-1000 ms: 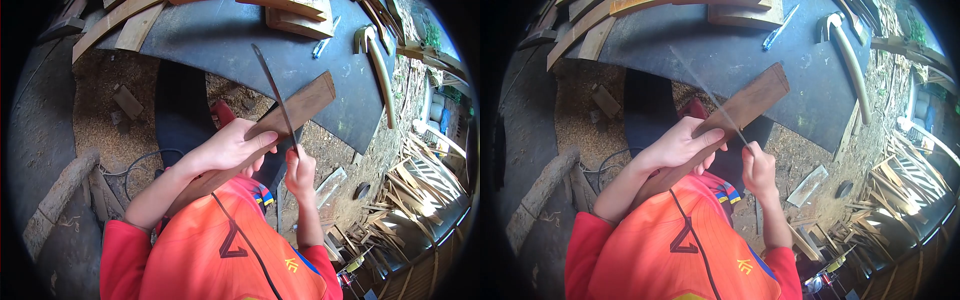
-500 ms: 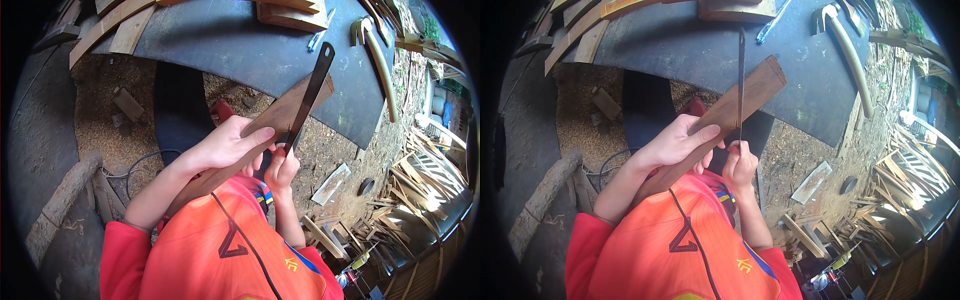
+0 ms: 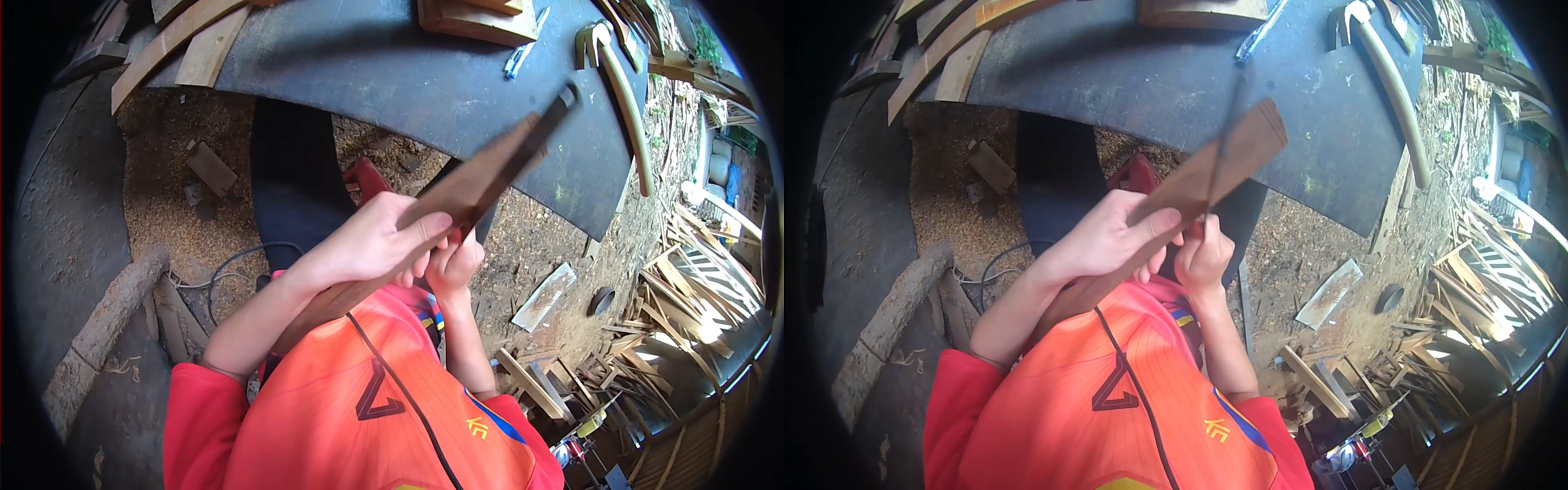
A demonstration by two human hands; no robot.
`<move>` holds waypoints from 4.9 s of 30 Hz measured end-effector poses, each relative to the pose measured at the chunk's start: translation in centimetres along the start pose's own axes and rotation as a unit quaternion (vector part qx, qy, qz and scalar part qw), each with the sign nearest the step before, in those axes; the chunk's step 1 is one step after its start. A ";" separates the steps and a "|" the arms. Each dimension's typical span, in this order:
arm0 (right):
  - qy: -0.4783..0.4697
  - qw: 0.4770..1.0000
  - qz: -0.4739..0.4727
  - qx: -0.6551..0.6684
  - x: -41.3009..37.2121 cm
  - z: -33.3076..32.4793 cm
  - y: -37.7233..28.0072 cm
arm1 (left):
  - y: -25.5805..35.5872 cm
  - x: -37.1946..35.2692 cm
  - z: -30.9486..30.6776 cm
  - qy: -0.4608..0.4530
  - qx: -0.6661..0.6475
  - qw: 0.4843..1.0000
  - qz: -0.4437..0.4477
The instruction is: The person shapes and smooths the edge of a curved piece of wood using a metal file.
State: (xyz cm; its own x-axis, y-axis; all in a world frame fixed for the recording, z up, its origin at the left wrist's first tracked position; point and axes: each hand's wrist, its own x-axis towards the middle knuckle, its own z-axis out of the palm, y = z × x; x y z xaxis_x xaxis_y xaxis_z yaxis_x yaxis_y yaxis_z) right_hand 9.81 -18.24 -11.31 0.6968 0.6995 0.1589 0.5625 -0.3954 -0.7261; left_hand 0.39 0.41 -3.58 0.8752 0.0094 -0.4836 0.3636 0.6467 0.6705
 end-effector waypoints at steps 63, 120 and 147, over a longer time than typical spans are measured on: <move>-0.049 0.996 0.068 0.028 -4.6 0.1 3.6 | 2.2 0.4 -0.5 0.089 0.014 0.996 -0.003; 0.058 0.938 0.150 0.306 7.7 -5.3 -9.0 | 3.7 -3.3 2.3 0.082 0.069 0.994 0.036; -0.051 0.986 0.088 0.135 0.2 -0.5 -2.6 | 2.9 -0.6 -1.6 0.079 0.025 0.996 0.028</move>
State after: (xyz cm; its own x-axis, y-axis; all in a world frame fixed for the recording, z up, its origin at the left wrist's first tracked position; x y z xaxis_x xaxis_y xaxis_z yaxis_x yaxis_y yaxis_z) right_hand 8.76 -17.37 -9.03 0.7167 0.6959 -0.0446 0.2873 -0.3529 -0.8905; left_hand 0.43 3.50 -2.24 0.8347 0.1662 -0.5250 0.3350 0.6034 0.7237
